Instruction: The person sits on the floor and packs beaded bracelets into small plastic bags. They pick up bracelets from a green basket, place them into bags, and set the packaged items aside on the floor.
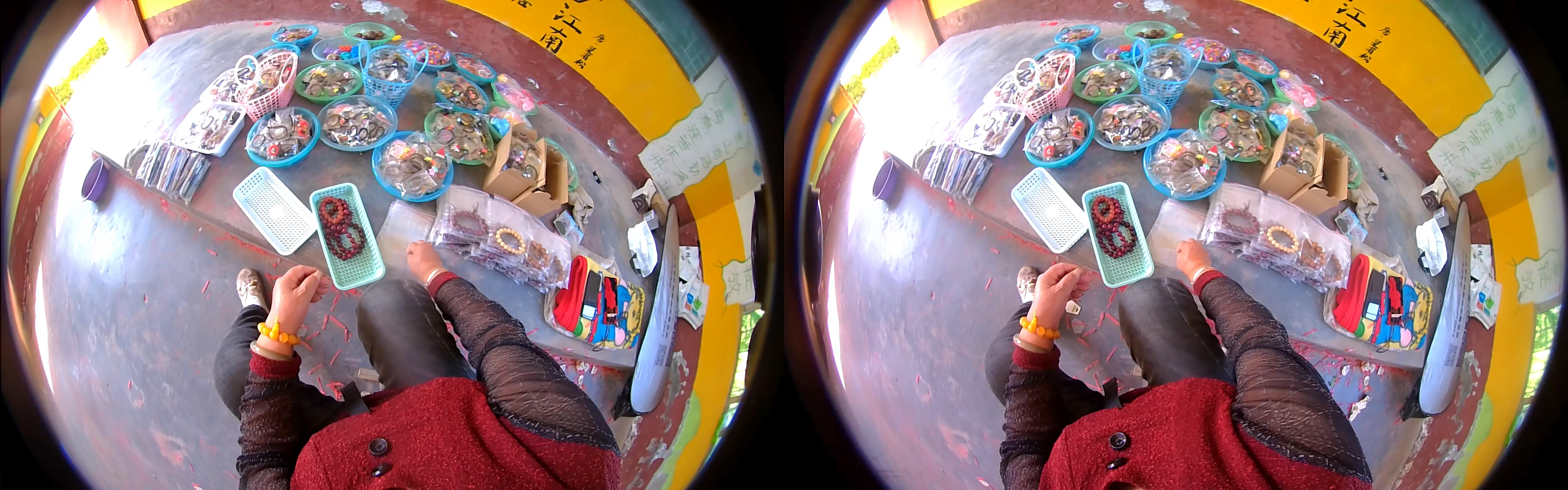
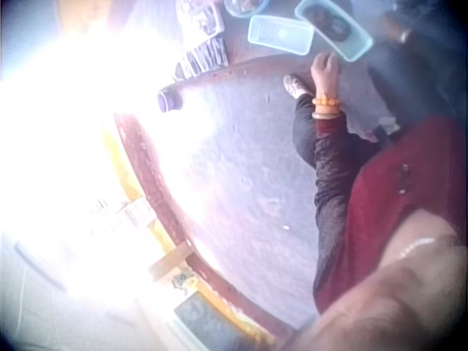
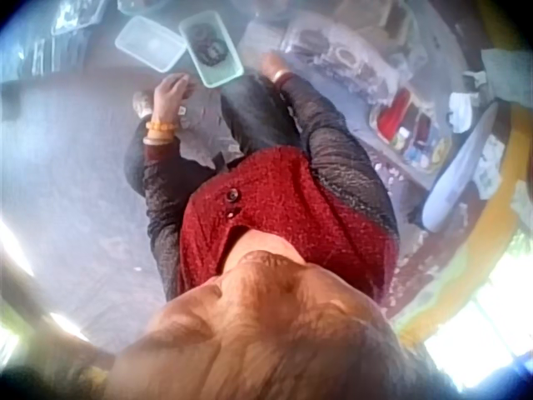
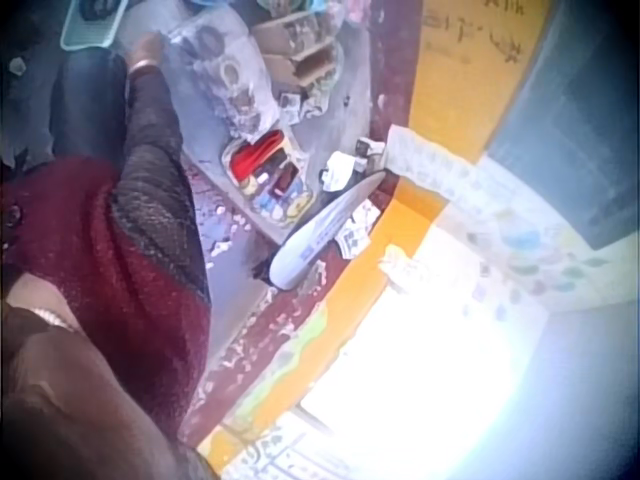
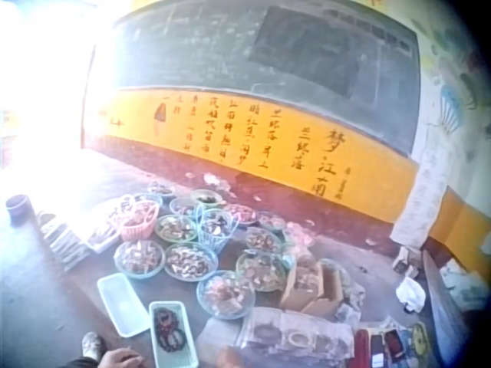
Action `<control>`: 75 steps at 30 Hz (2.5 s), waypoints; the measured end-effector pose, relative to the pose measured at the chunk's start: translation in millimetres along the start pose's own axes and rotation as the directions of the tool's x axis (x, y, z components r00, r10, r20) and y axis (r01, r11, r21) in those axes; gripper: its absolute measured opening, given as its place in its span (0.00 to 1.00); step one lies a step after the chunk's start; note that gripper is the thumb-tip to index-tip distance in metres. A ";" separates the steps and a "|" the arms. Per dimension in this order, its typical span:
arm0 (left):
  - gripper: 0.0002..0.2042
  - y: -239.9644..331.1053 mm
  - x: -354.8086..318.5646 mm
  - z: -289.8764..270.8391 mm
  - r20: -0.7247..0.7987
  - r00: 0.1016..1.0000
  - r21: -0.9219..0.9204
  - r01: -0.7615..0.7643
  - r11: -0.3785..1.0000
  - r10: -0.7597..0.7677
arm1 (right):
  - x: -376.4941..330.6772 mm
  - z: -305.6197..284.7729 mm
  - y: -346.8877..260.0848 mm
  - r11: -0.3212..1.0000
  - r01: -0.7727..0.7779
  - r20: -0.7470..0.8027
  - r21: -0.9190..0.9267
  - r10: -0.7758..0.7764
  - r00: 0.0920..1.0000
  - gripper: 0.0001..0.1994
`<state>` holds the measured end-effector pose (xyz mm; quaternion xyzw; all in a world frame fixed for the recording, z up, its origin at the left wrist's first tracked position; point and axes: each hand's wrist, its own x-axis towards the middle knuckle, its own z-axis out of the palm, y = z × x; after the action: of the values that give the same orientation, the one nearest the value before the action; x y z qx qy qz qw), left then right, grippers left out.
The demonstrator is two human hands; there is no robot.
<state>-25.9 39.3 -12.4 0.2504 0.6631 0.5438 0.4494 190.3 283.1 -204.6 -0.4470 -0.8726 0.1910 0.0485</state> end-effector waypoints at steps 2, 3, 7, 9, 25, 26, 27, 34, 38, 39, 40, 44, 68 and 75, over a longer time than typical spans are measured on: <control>0.10 2.3 -1.3 0.4 -0.013 1.000 0.013 -0.002 1.000 0.002 | 7.8 -6.0 8.5 0.985 -0.062 0.050 0.160 0.055 0.997 0.09; 0.10 4.4 -0.8 2.4 -0.012 1.000 0.018 -0.005 1.000 0.005 | 11.2 -6.7 20.0 0.971 -0.048 0.023 0.234 0.044 0.999 0.09; 0.10 8.6 3.6 9.0 0.033 0.999 0.045 -0.004 0.999 0.002 | 18.8 -18.3 63.3 0.868 -0.062 0.002 0.493 0.071 0.998 0.10; 0.10 1.3 4.5 4.4 0.026 1.000 0.060 -0.010 0.998 0.008 | 17.7 -39.7 51.4 0.698 -0.232 0.191 0.678 0.138 0.972 0.09; 0.31 0.4 3.5 9.5 0.386 0.914 -0.672 0.373 0.639 -0.128 | -75.7 -193.9 -166.6 0.533 0.788 0.068 0.309 -0.838 0.541 0.11; 0.27 -4.3 4.8 10.7 0.407 0.913 -0.711 0.335 0.618 -0.026 | -84.6 -187.3 -175.2 0.486 0.838 0.081 0.250 -0.873 0.482 0.11; 0.25 -2.2 2.0 12.7 0.363 0.930 -0.672 0.306 0.675 -0.061 | -93.7 -180.6 -181.4 0.437 0.879 0.100 0.190 -0.899 0.426 0.12; 0.12 -20.4 5.8 -0.3 0.136 0.990 -0.496 0.109 0.861 -0.047 | -102.2 -164.2 -210.2 0.426 0.844 0.275 0.325 -0.897 0.347 0.09; 0.11 4.1 -6.8 1.5 0.117 0.987 -0.325 -0.064 0.943 0.108 | -66.0 -199.3 -220.9 0.553 0.630 -0.076 0.545 -0.716 0.694 0.13; 0.11 10.6 -10.4 1.4 0.141 0.978 -0.284 -0.107 0.953 0.152 | -56.8 -201.9 -219.3 0.551 0.590 -0.094 0.590 -0.679 0.728 0.15; 0.09 15.3 -13.3 0.7 0.168 0.970 -0.255 -0.130 0.958 0.177 | -47.3 -201.4 -216.2 0.545 0.548 -0.108 0.635 -0.640 0.761 0.18; 0.09 14.6 -15.7 -2.4 0.253 0.942 -0.242 -0.159 0.957 0.220 | -30.0 -191.1 -189.6 0.550 0.125 0.316 0.826 -0.636 0.704 0.23; 0.09 -0.4 -13.9 15.6 -0.017 0.999 -0.104 -0.035 0.994 0.033 | -49.0 -122.2 -197.4 0.553 0.121 0.170 0.825 -0.445 0.879 0.06; 0.08 -5.3 -11.1 3.6 0.032 0.999 -0.290 0.035 0.956 -0.027 | -49.2 -127.4 -202.6 0.482 -0.010 0.258 0.876 -0.451 0.855 0.07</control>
<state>-16.8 30.4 -13.9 0.1790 0.5735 0.6245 0.4990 97.9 173.9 -6.5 -0.1856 -0.6997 0.6852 0.0805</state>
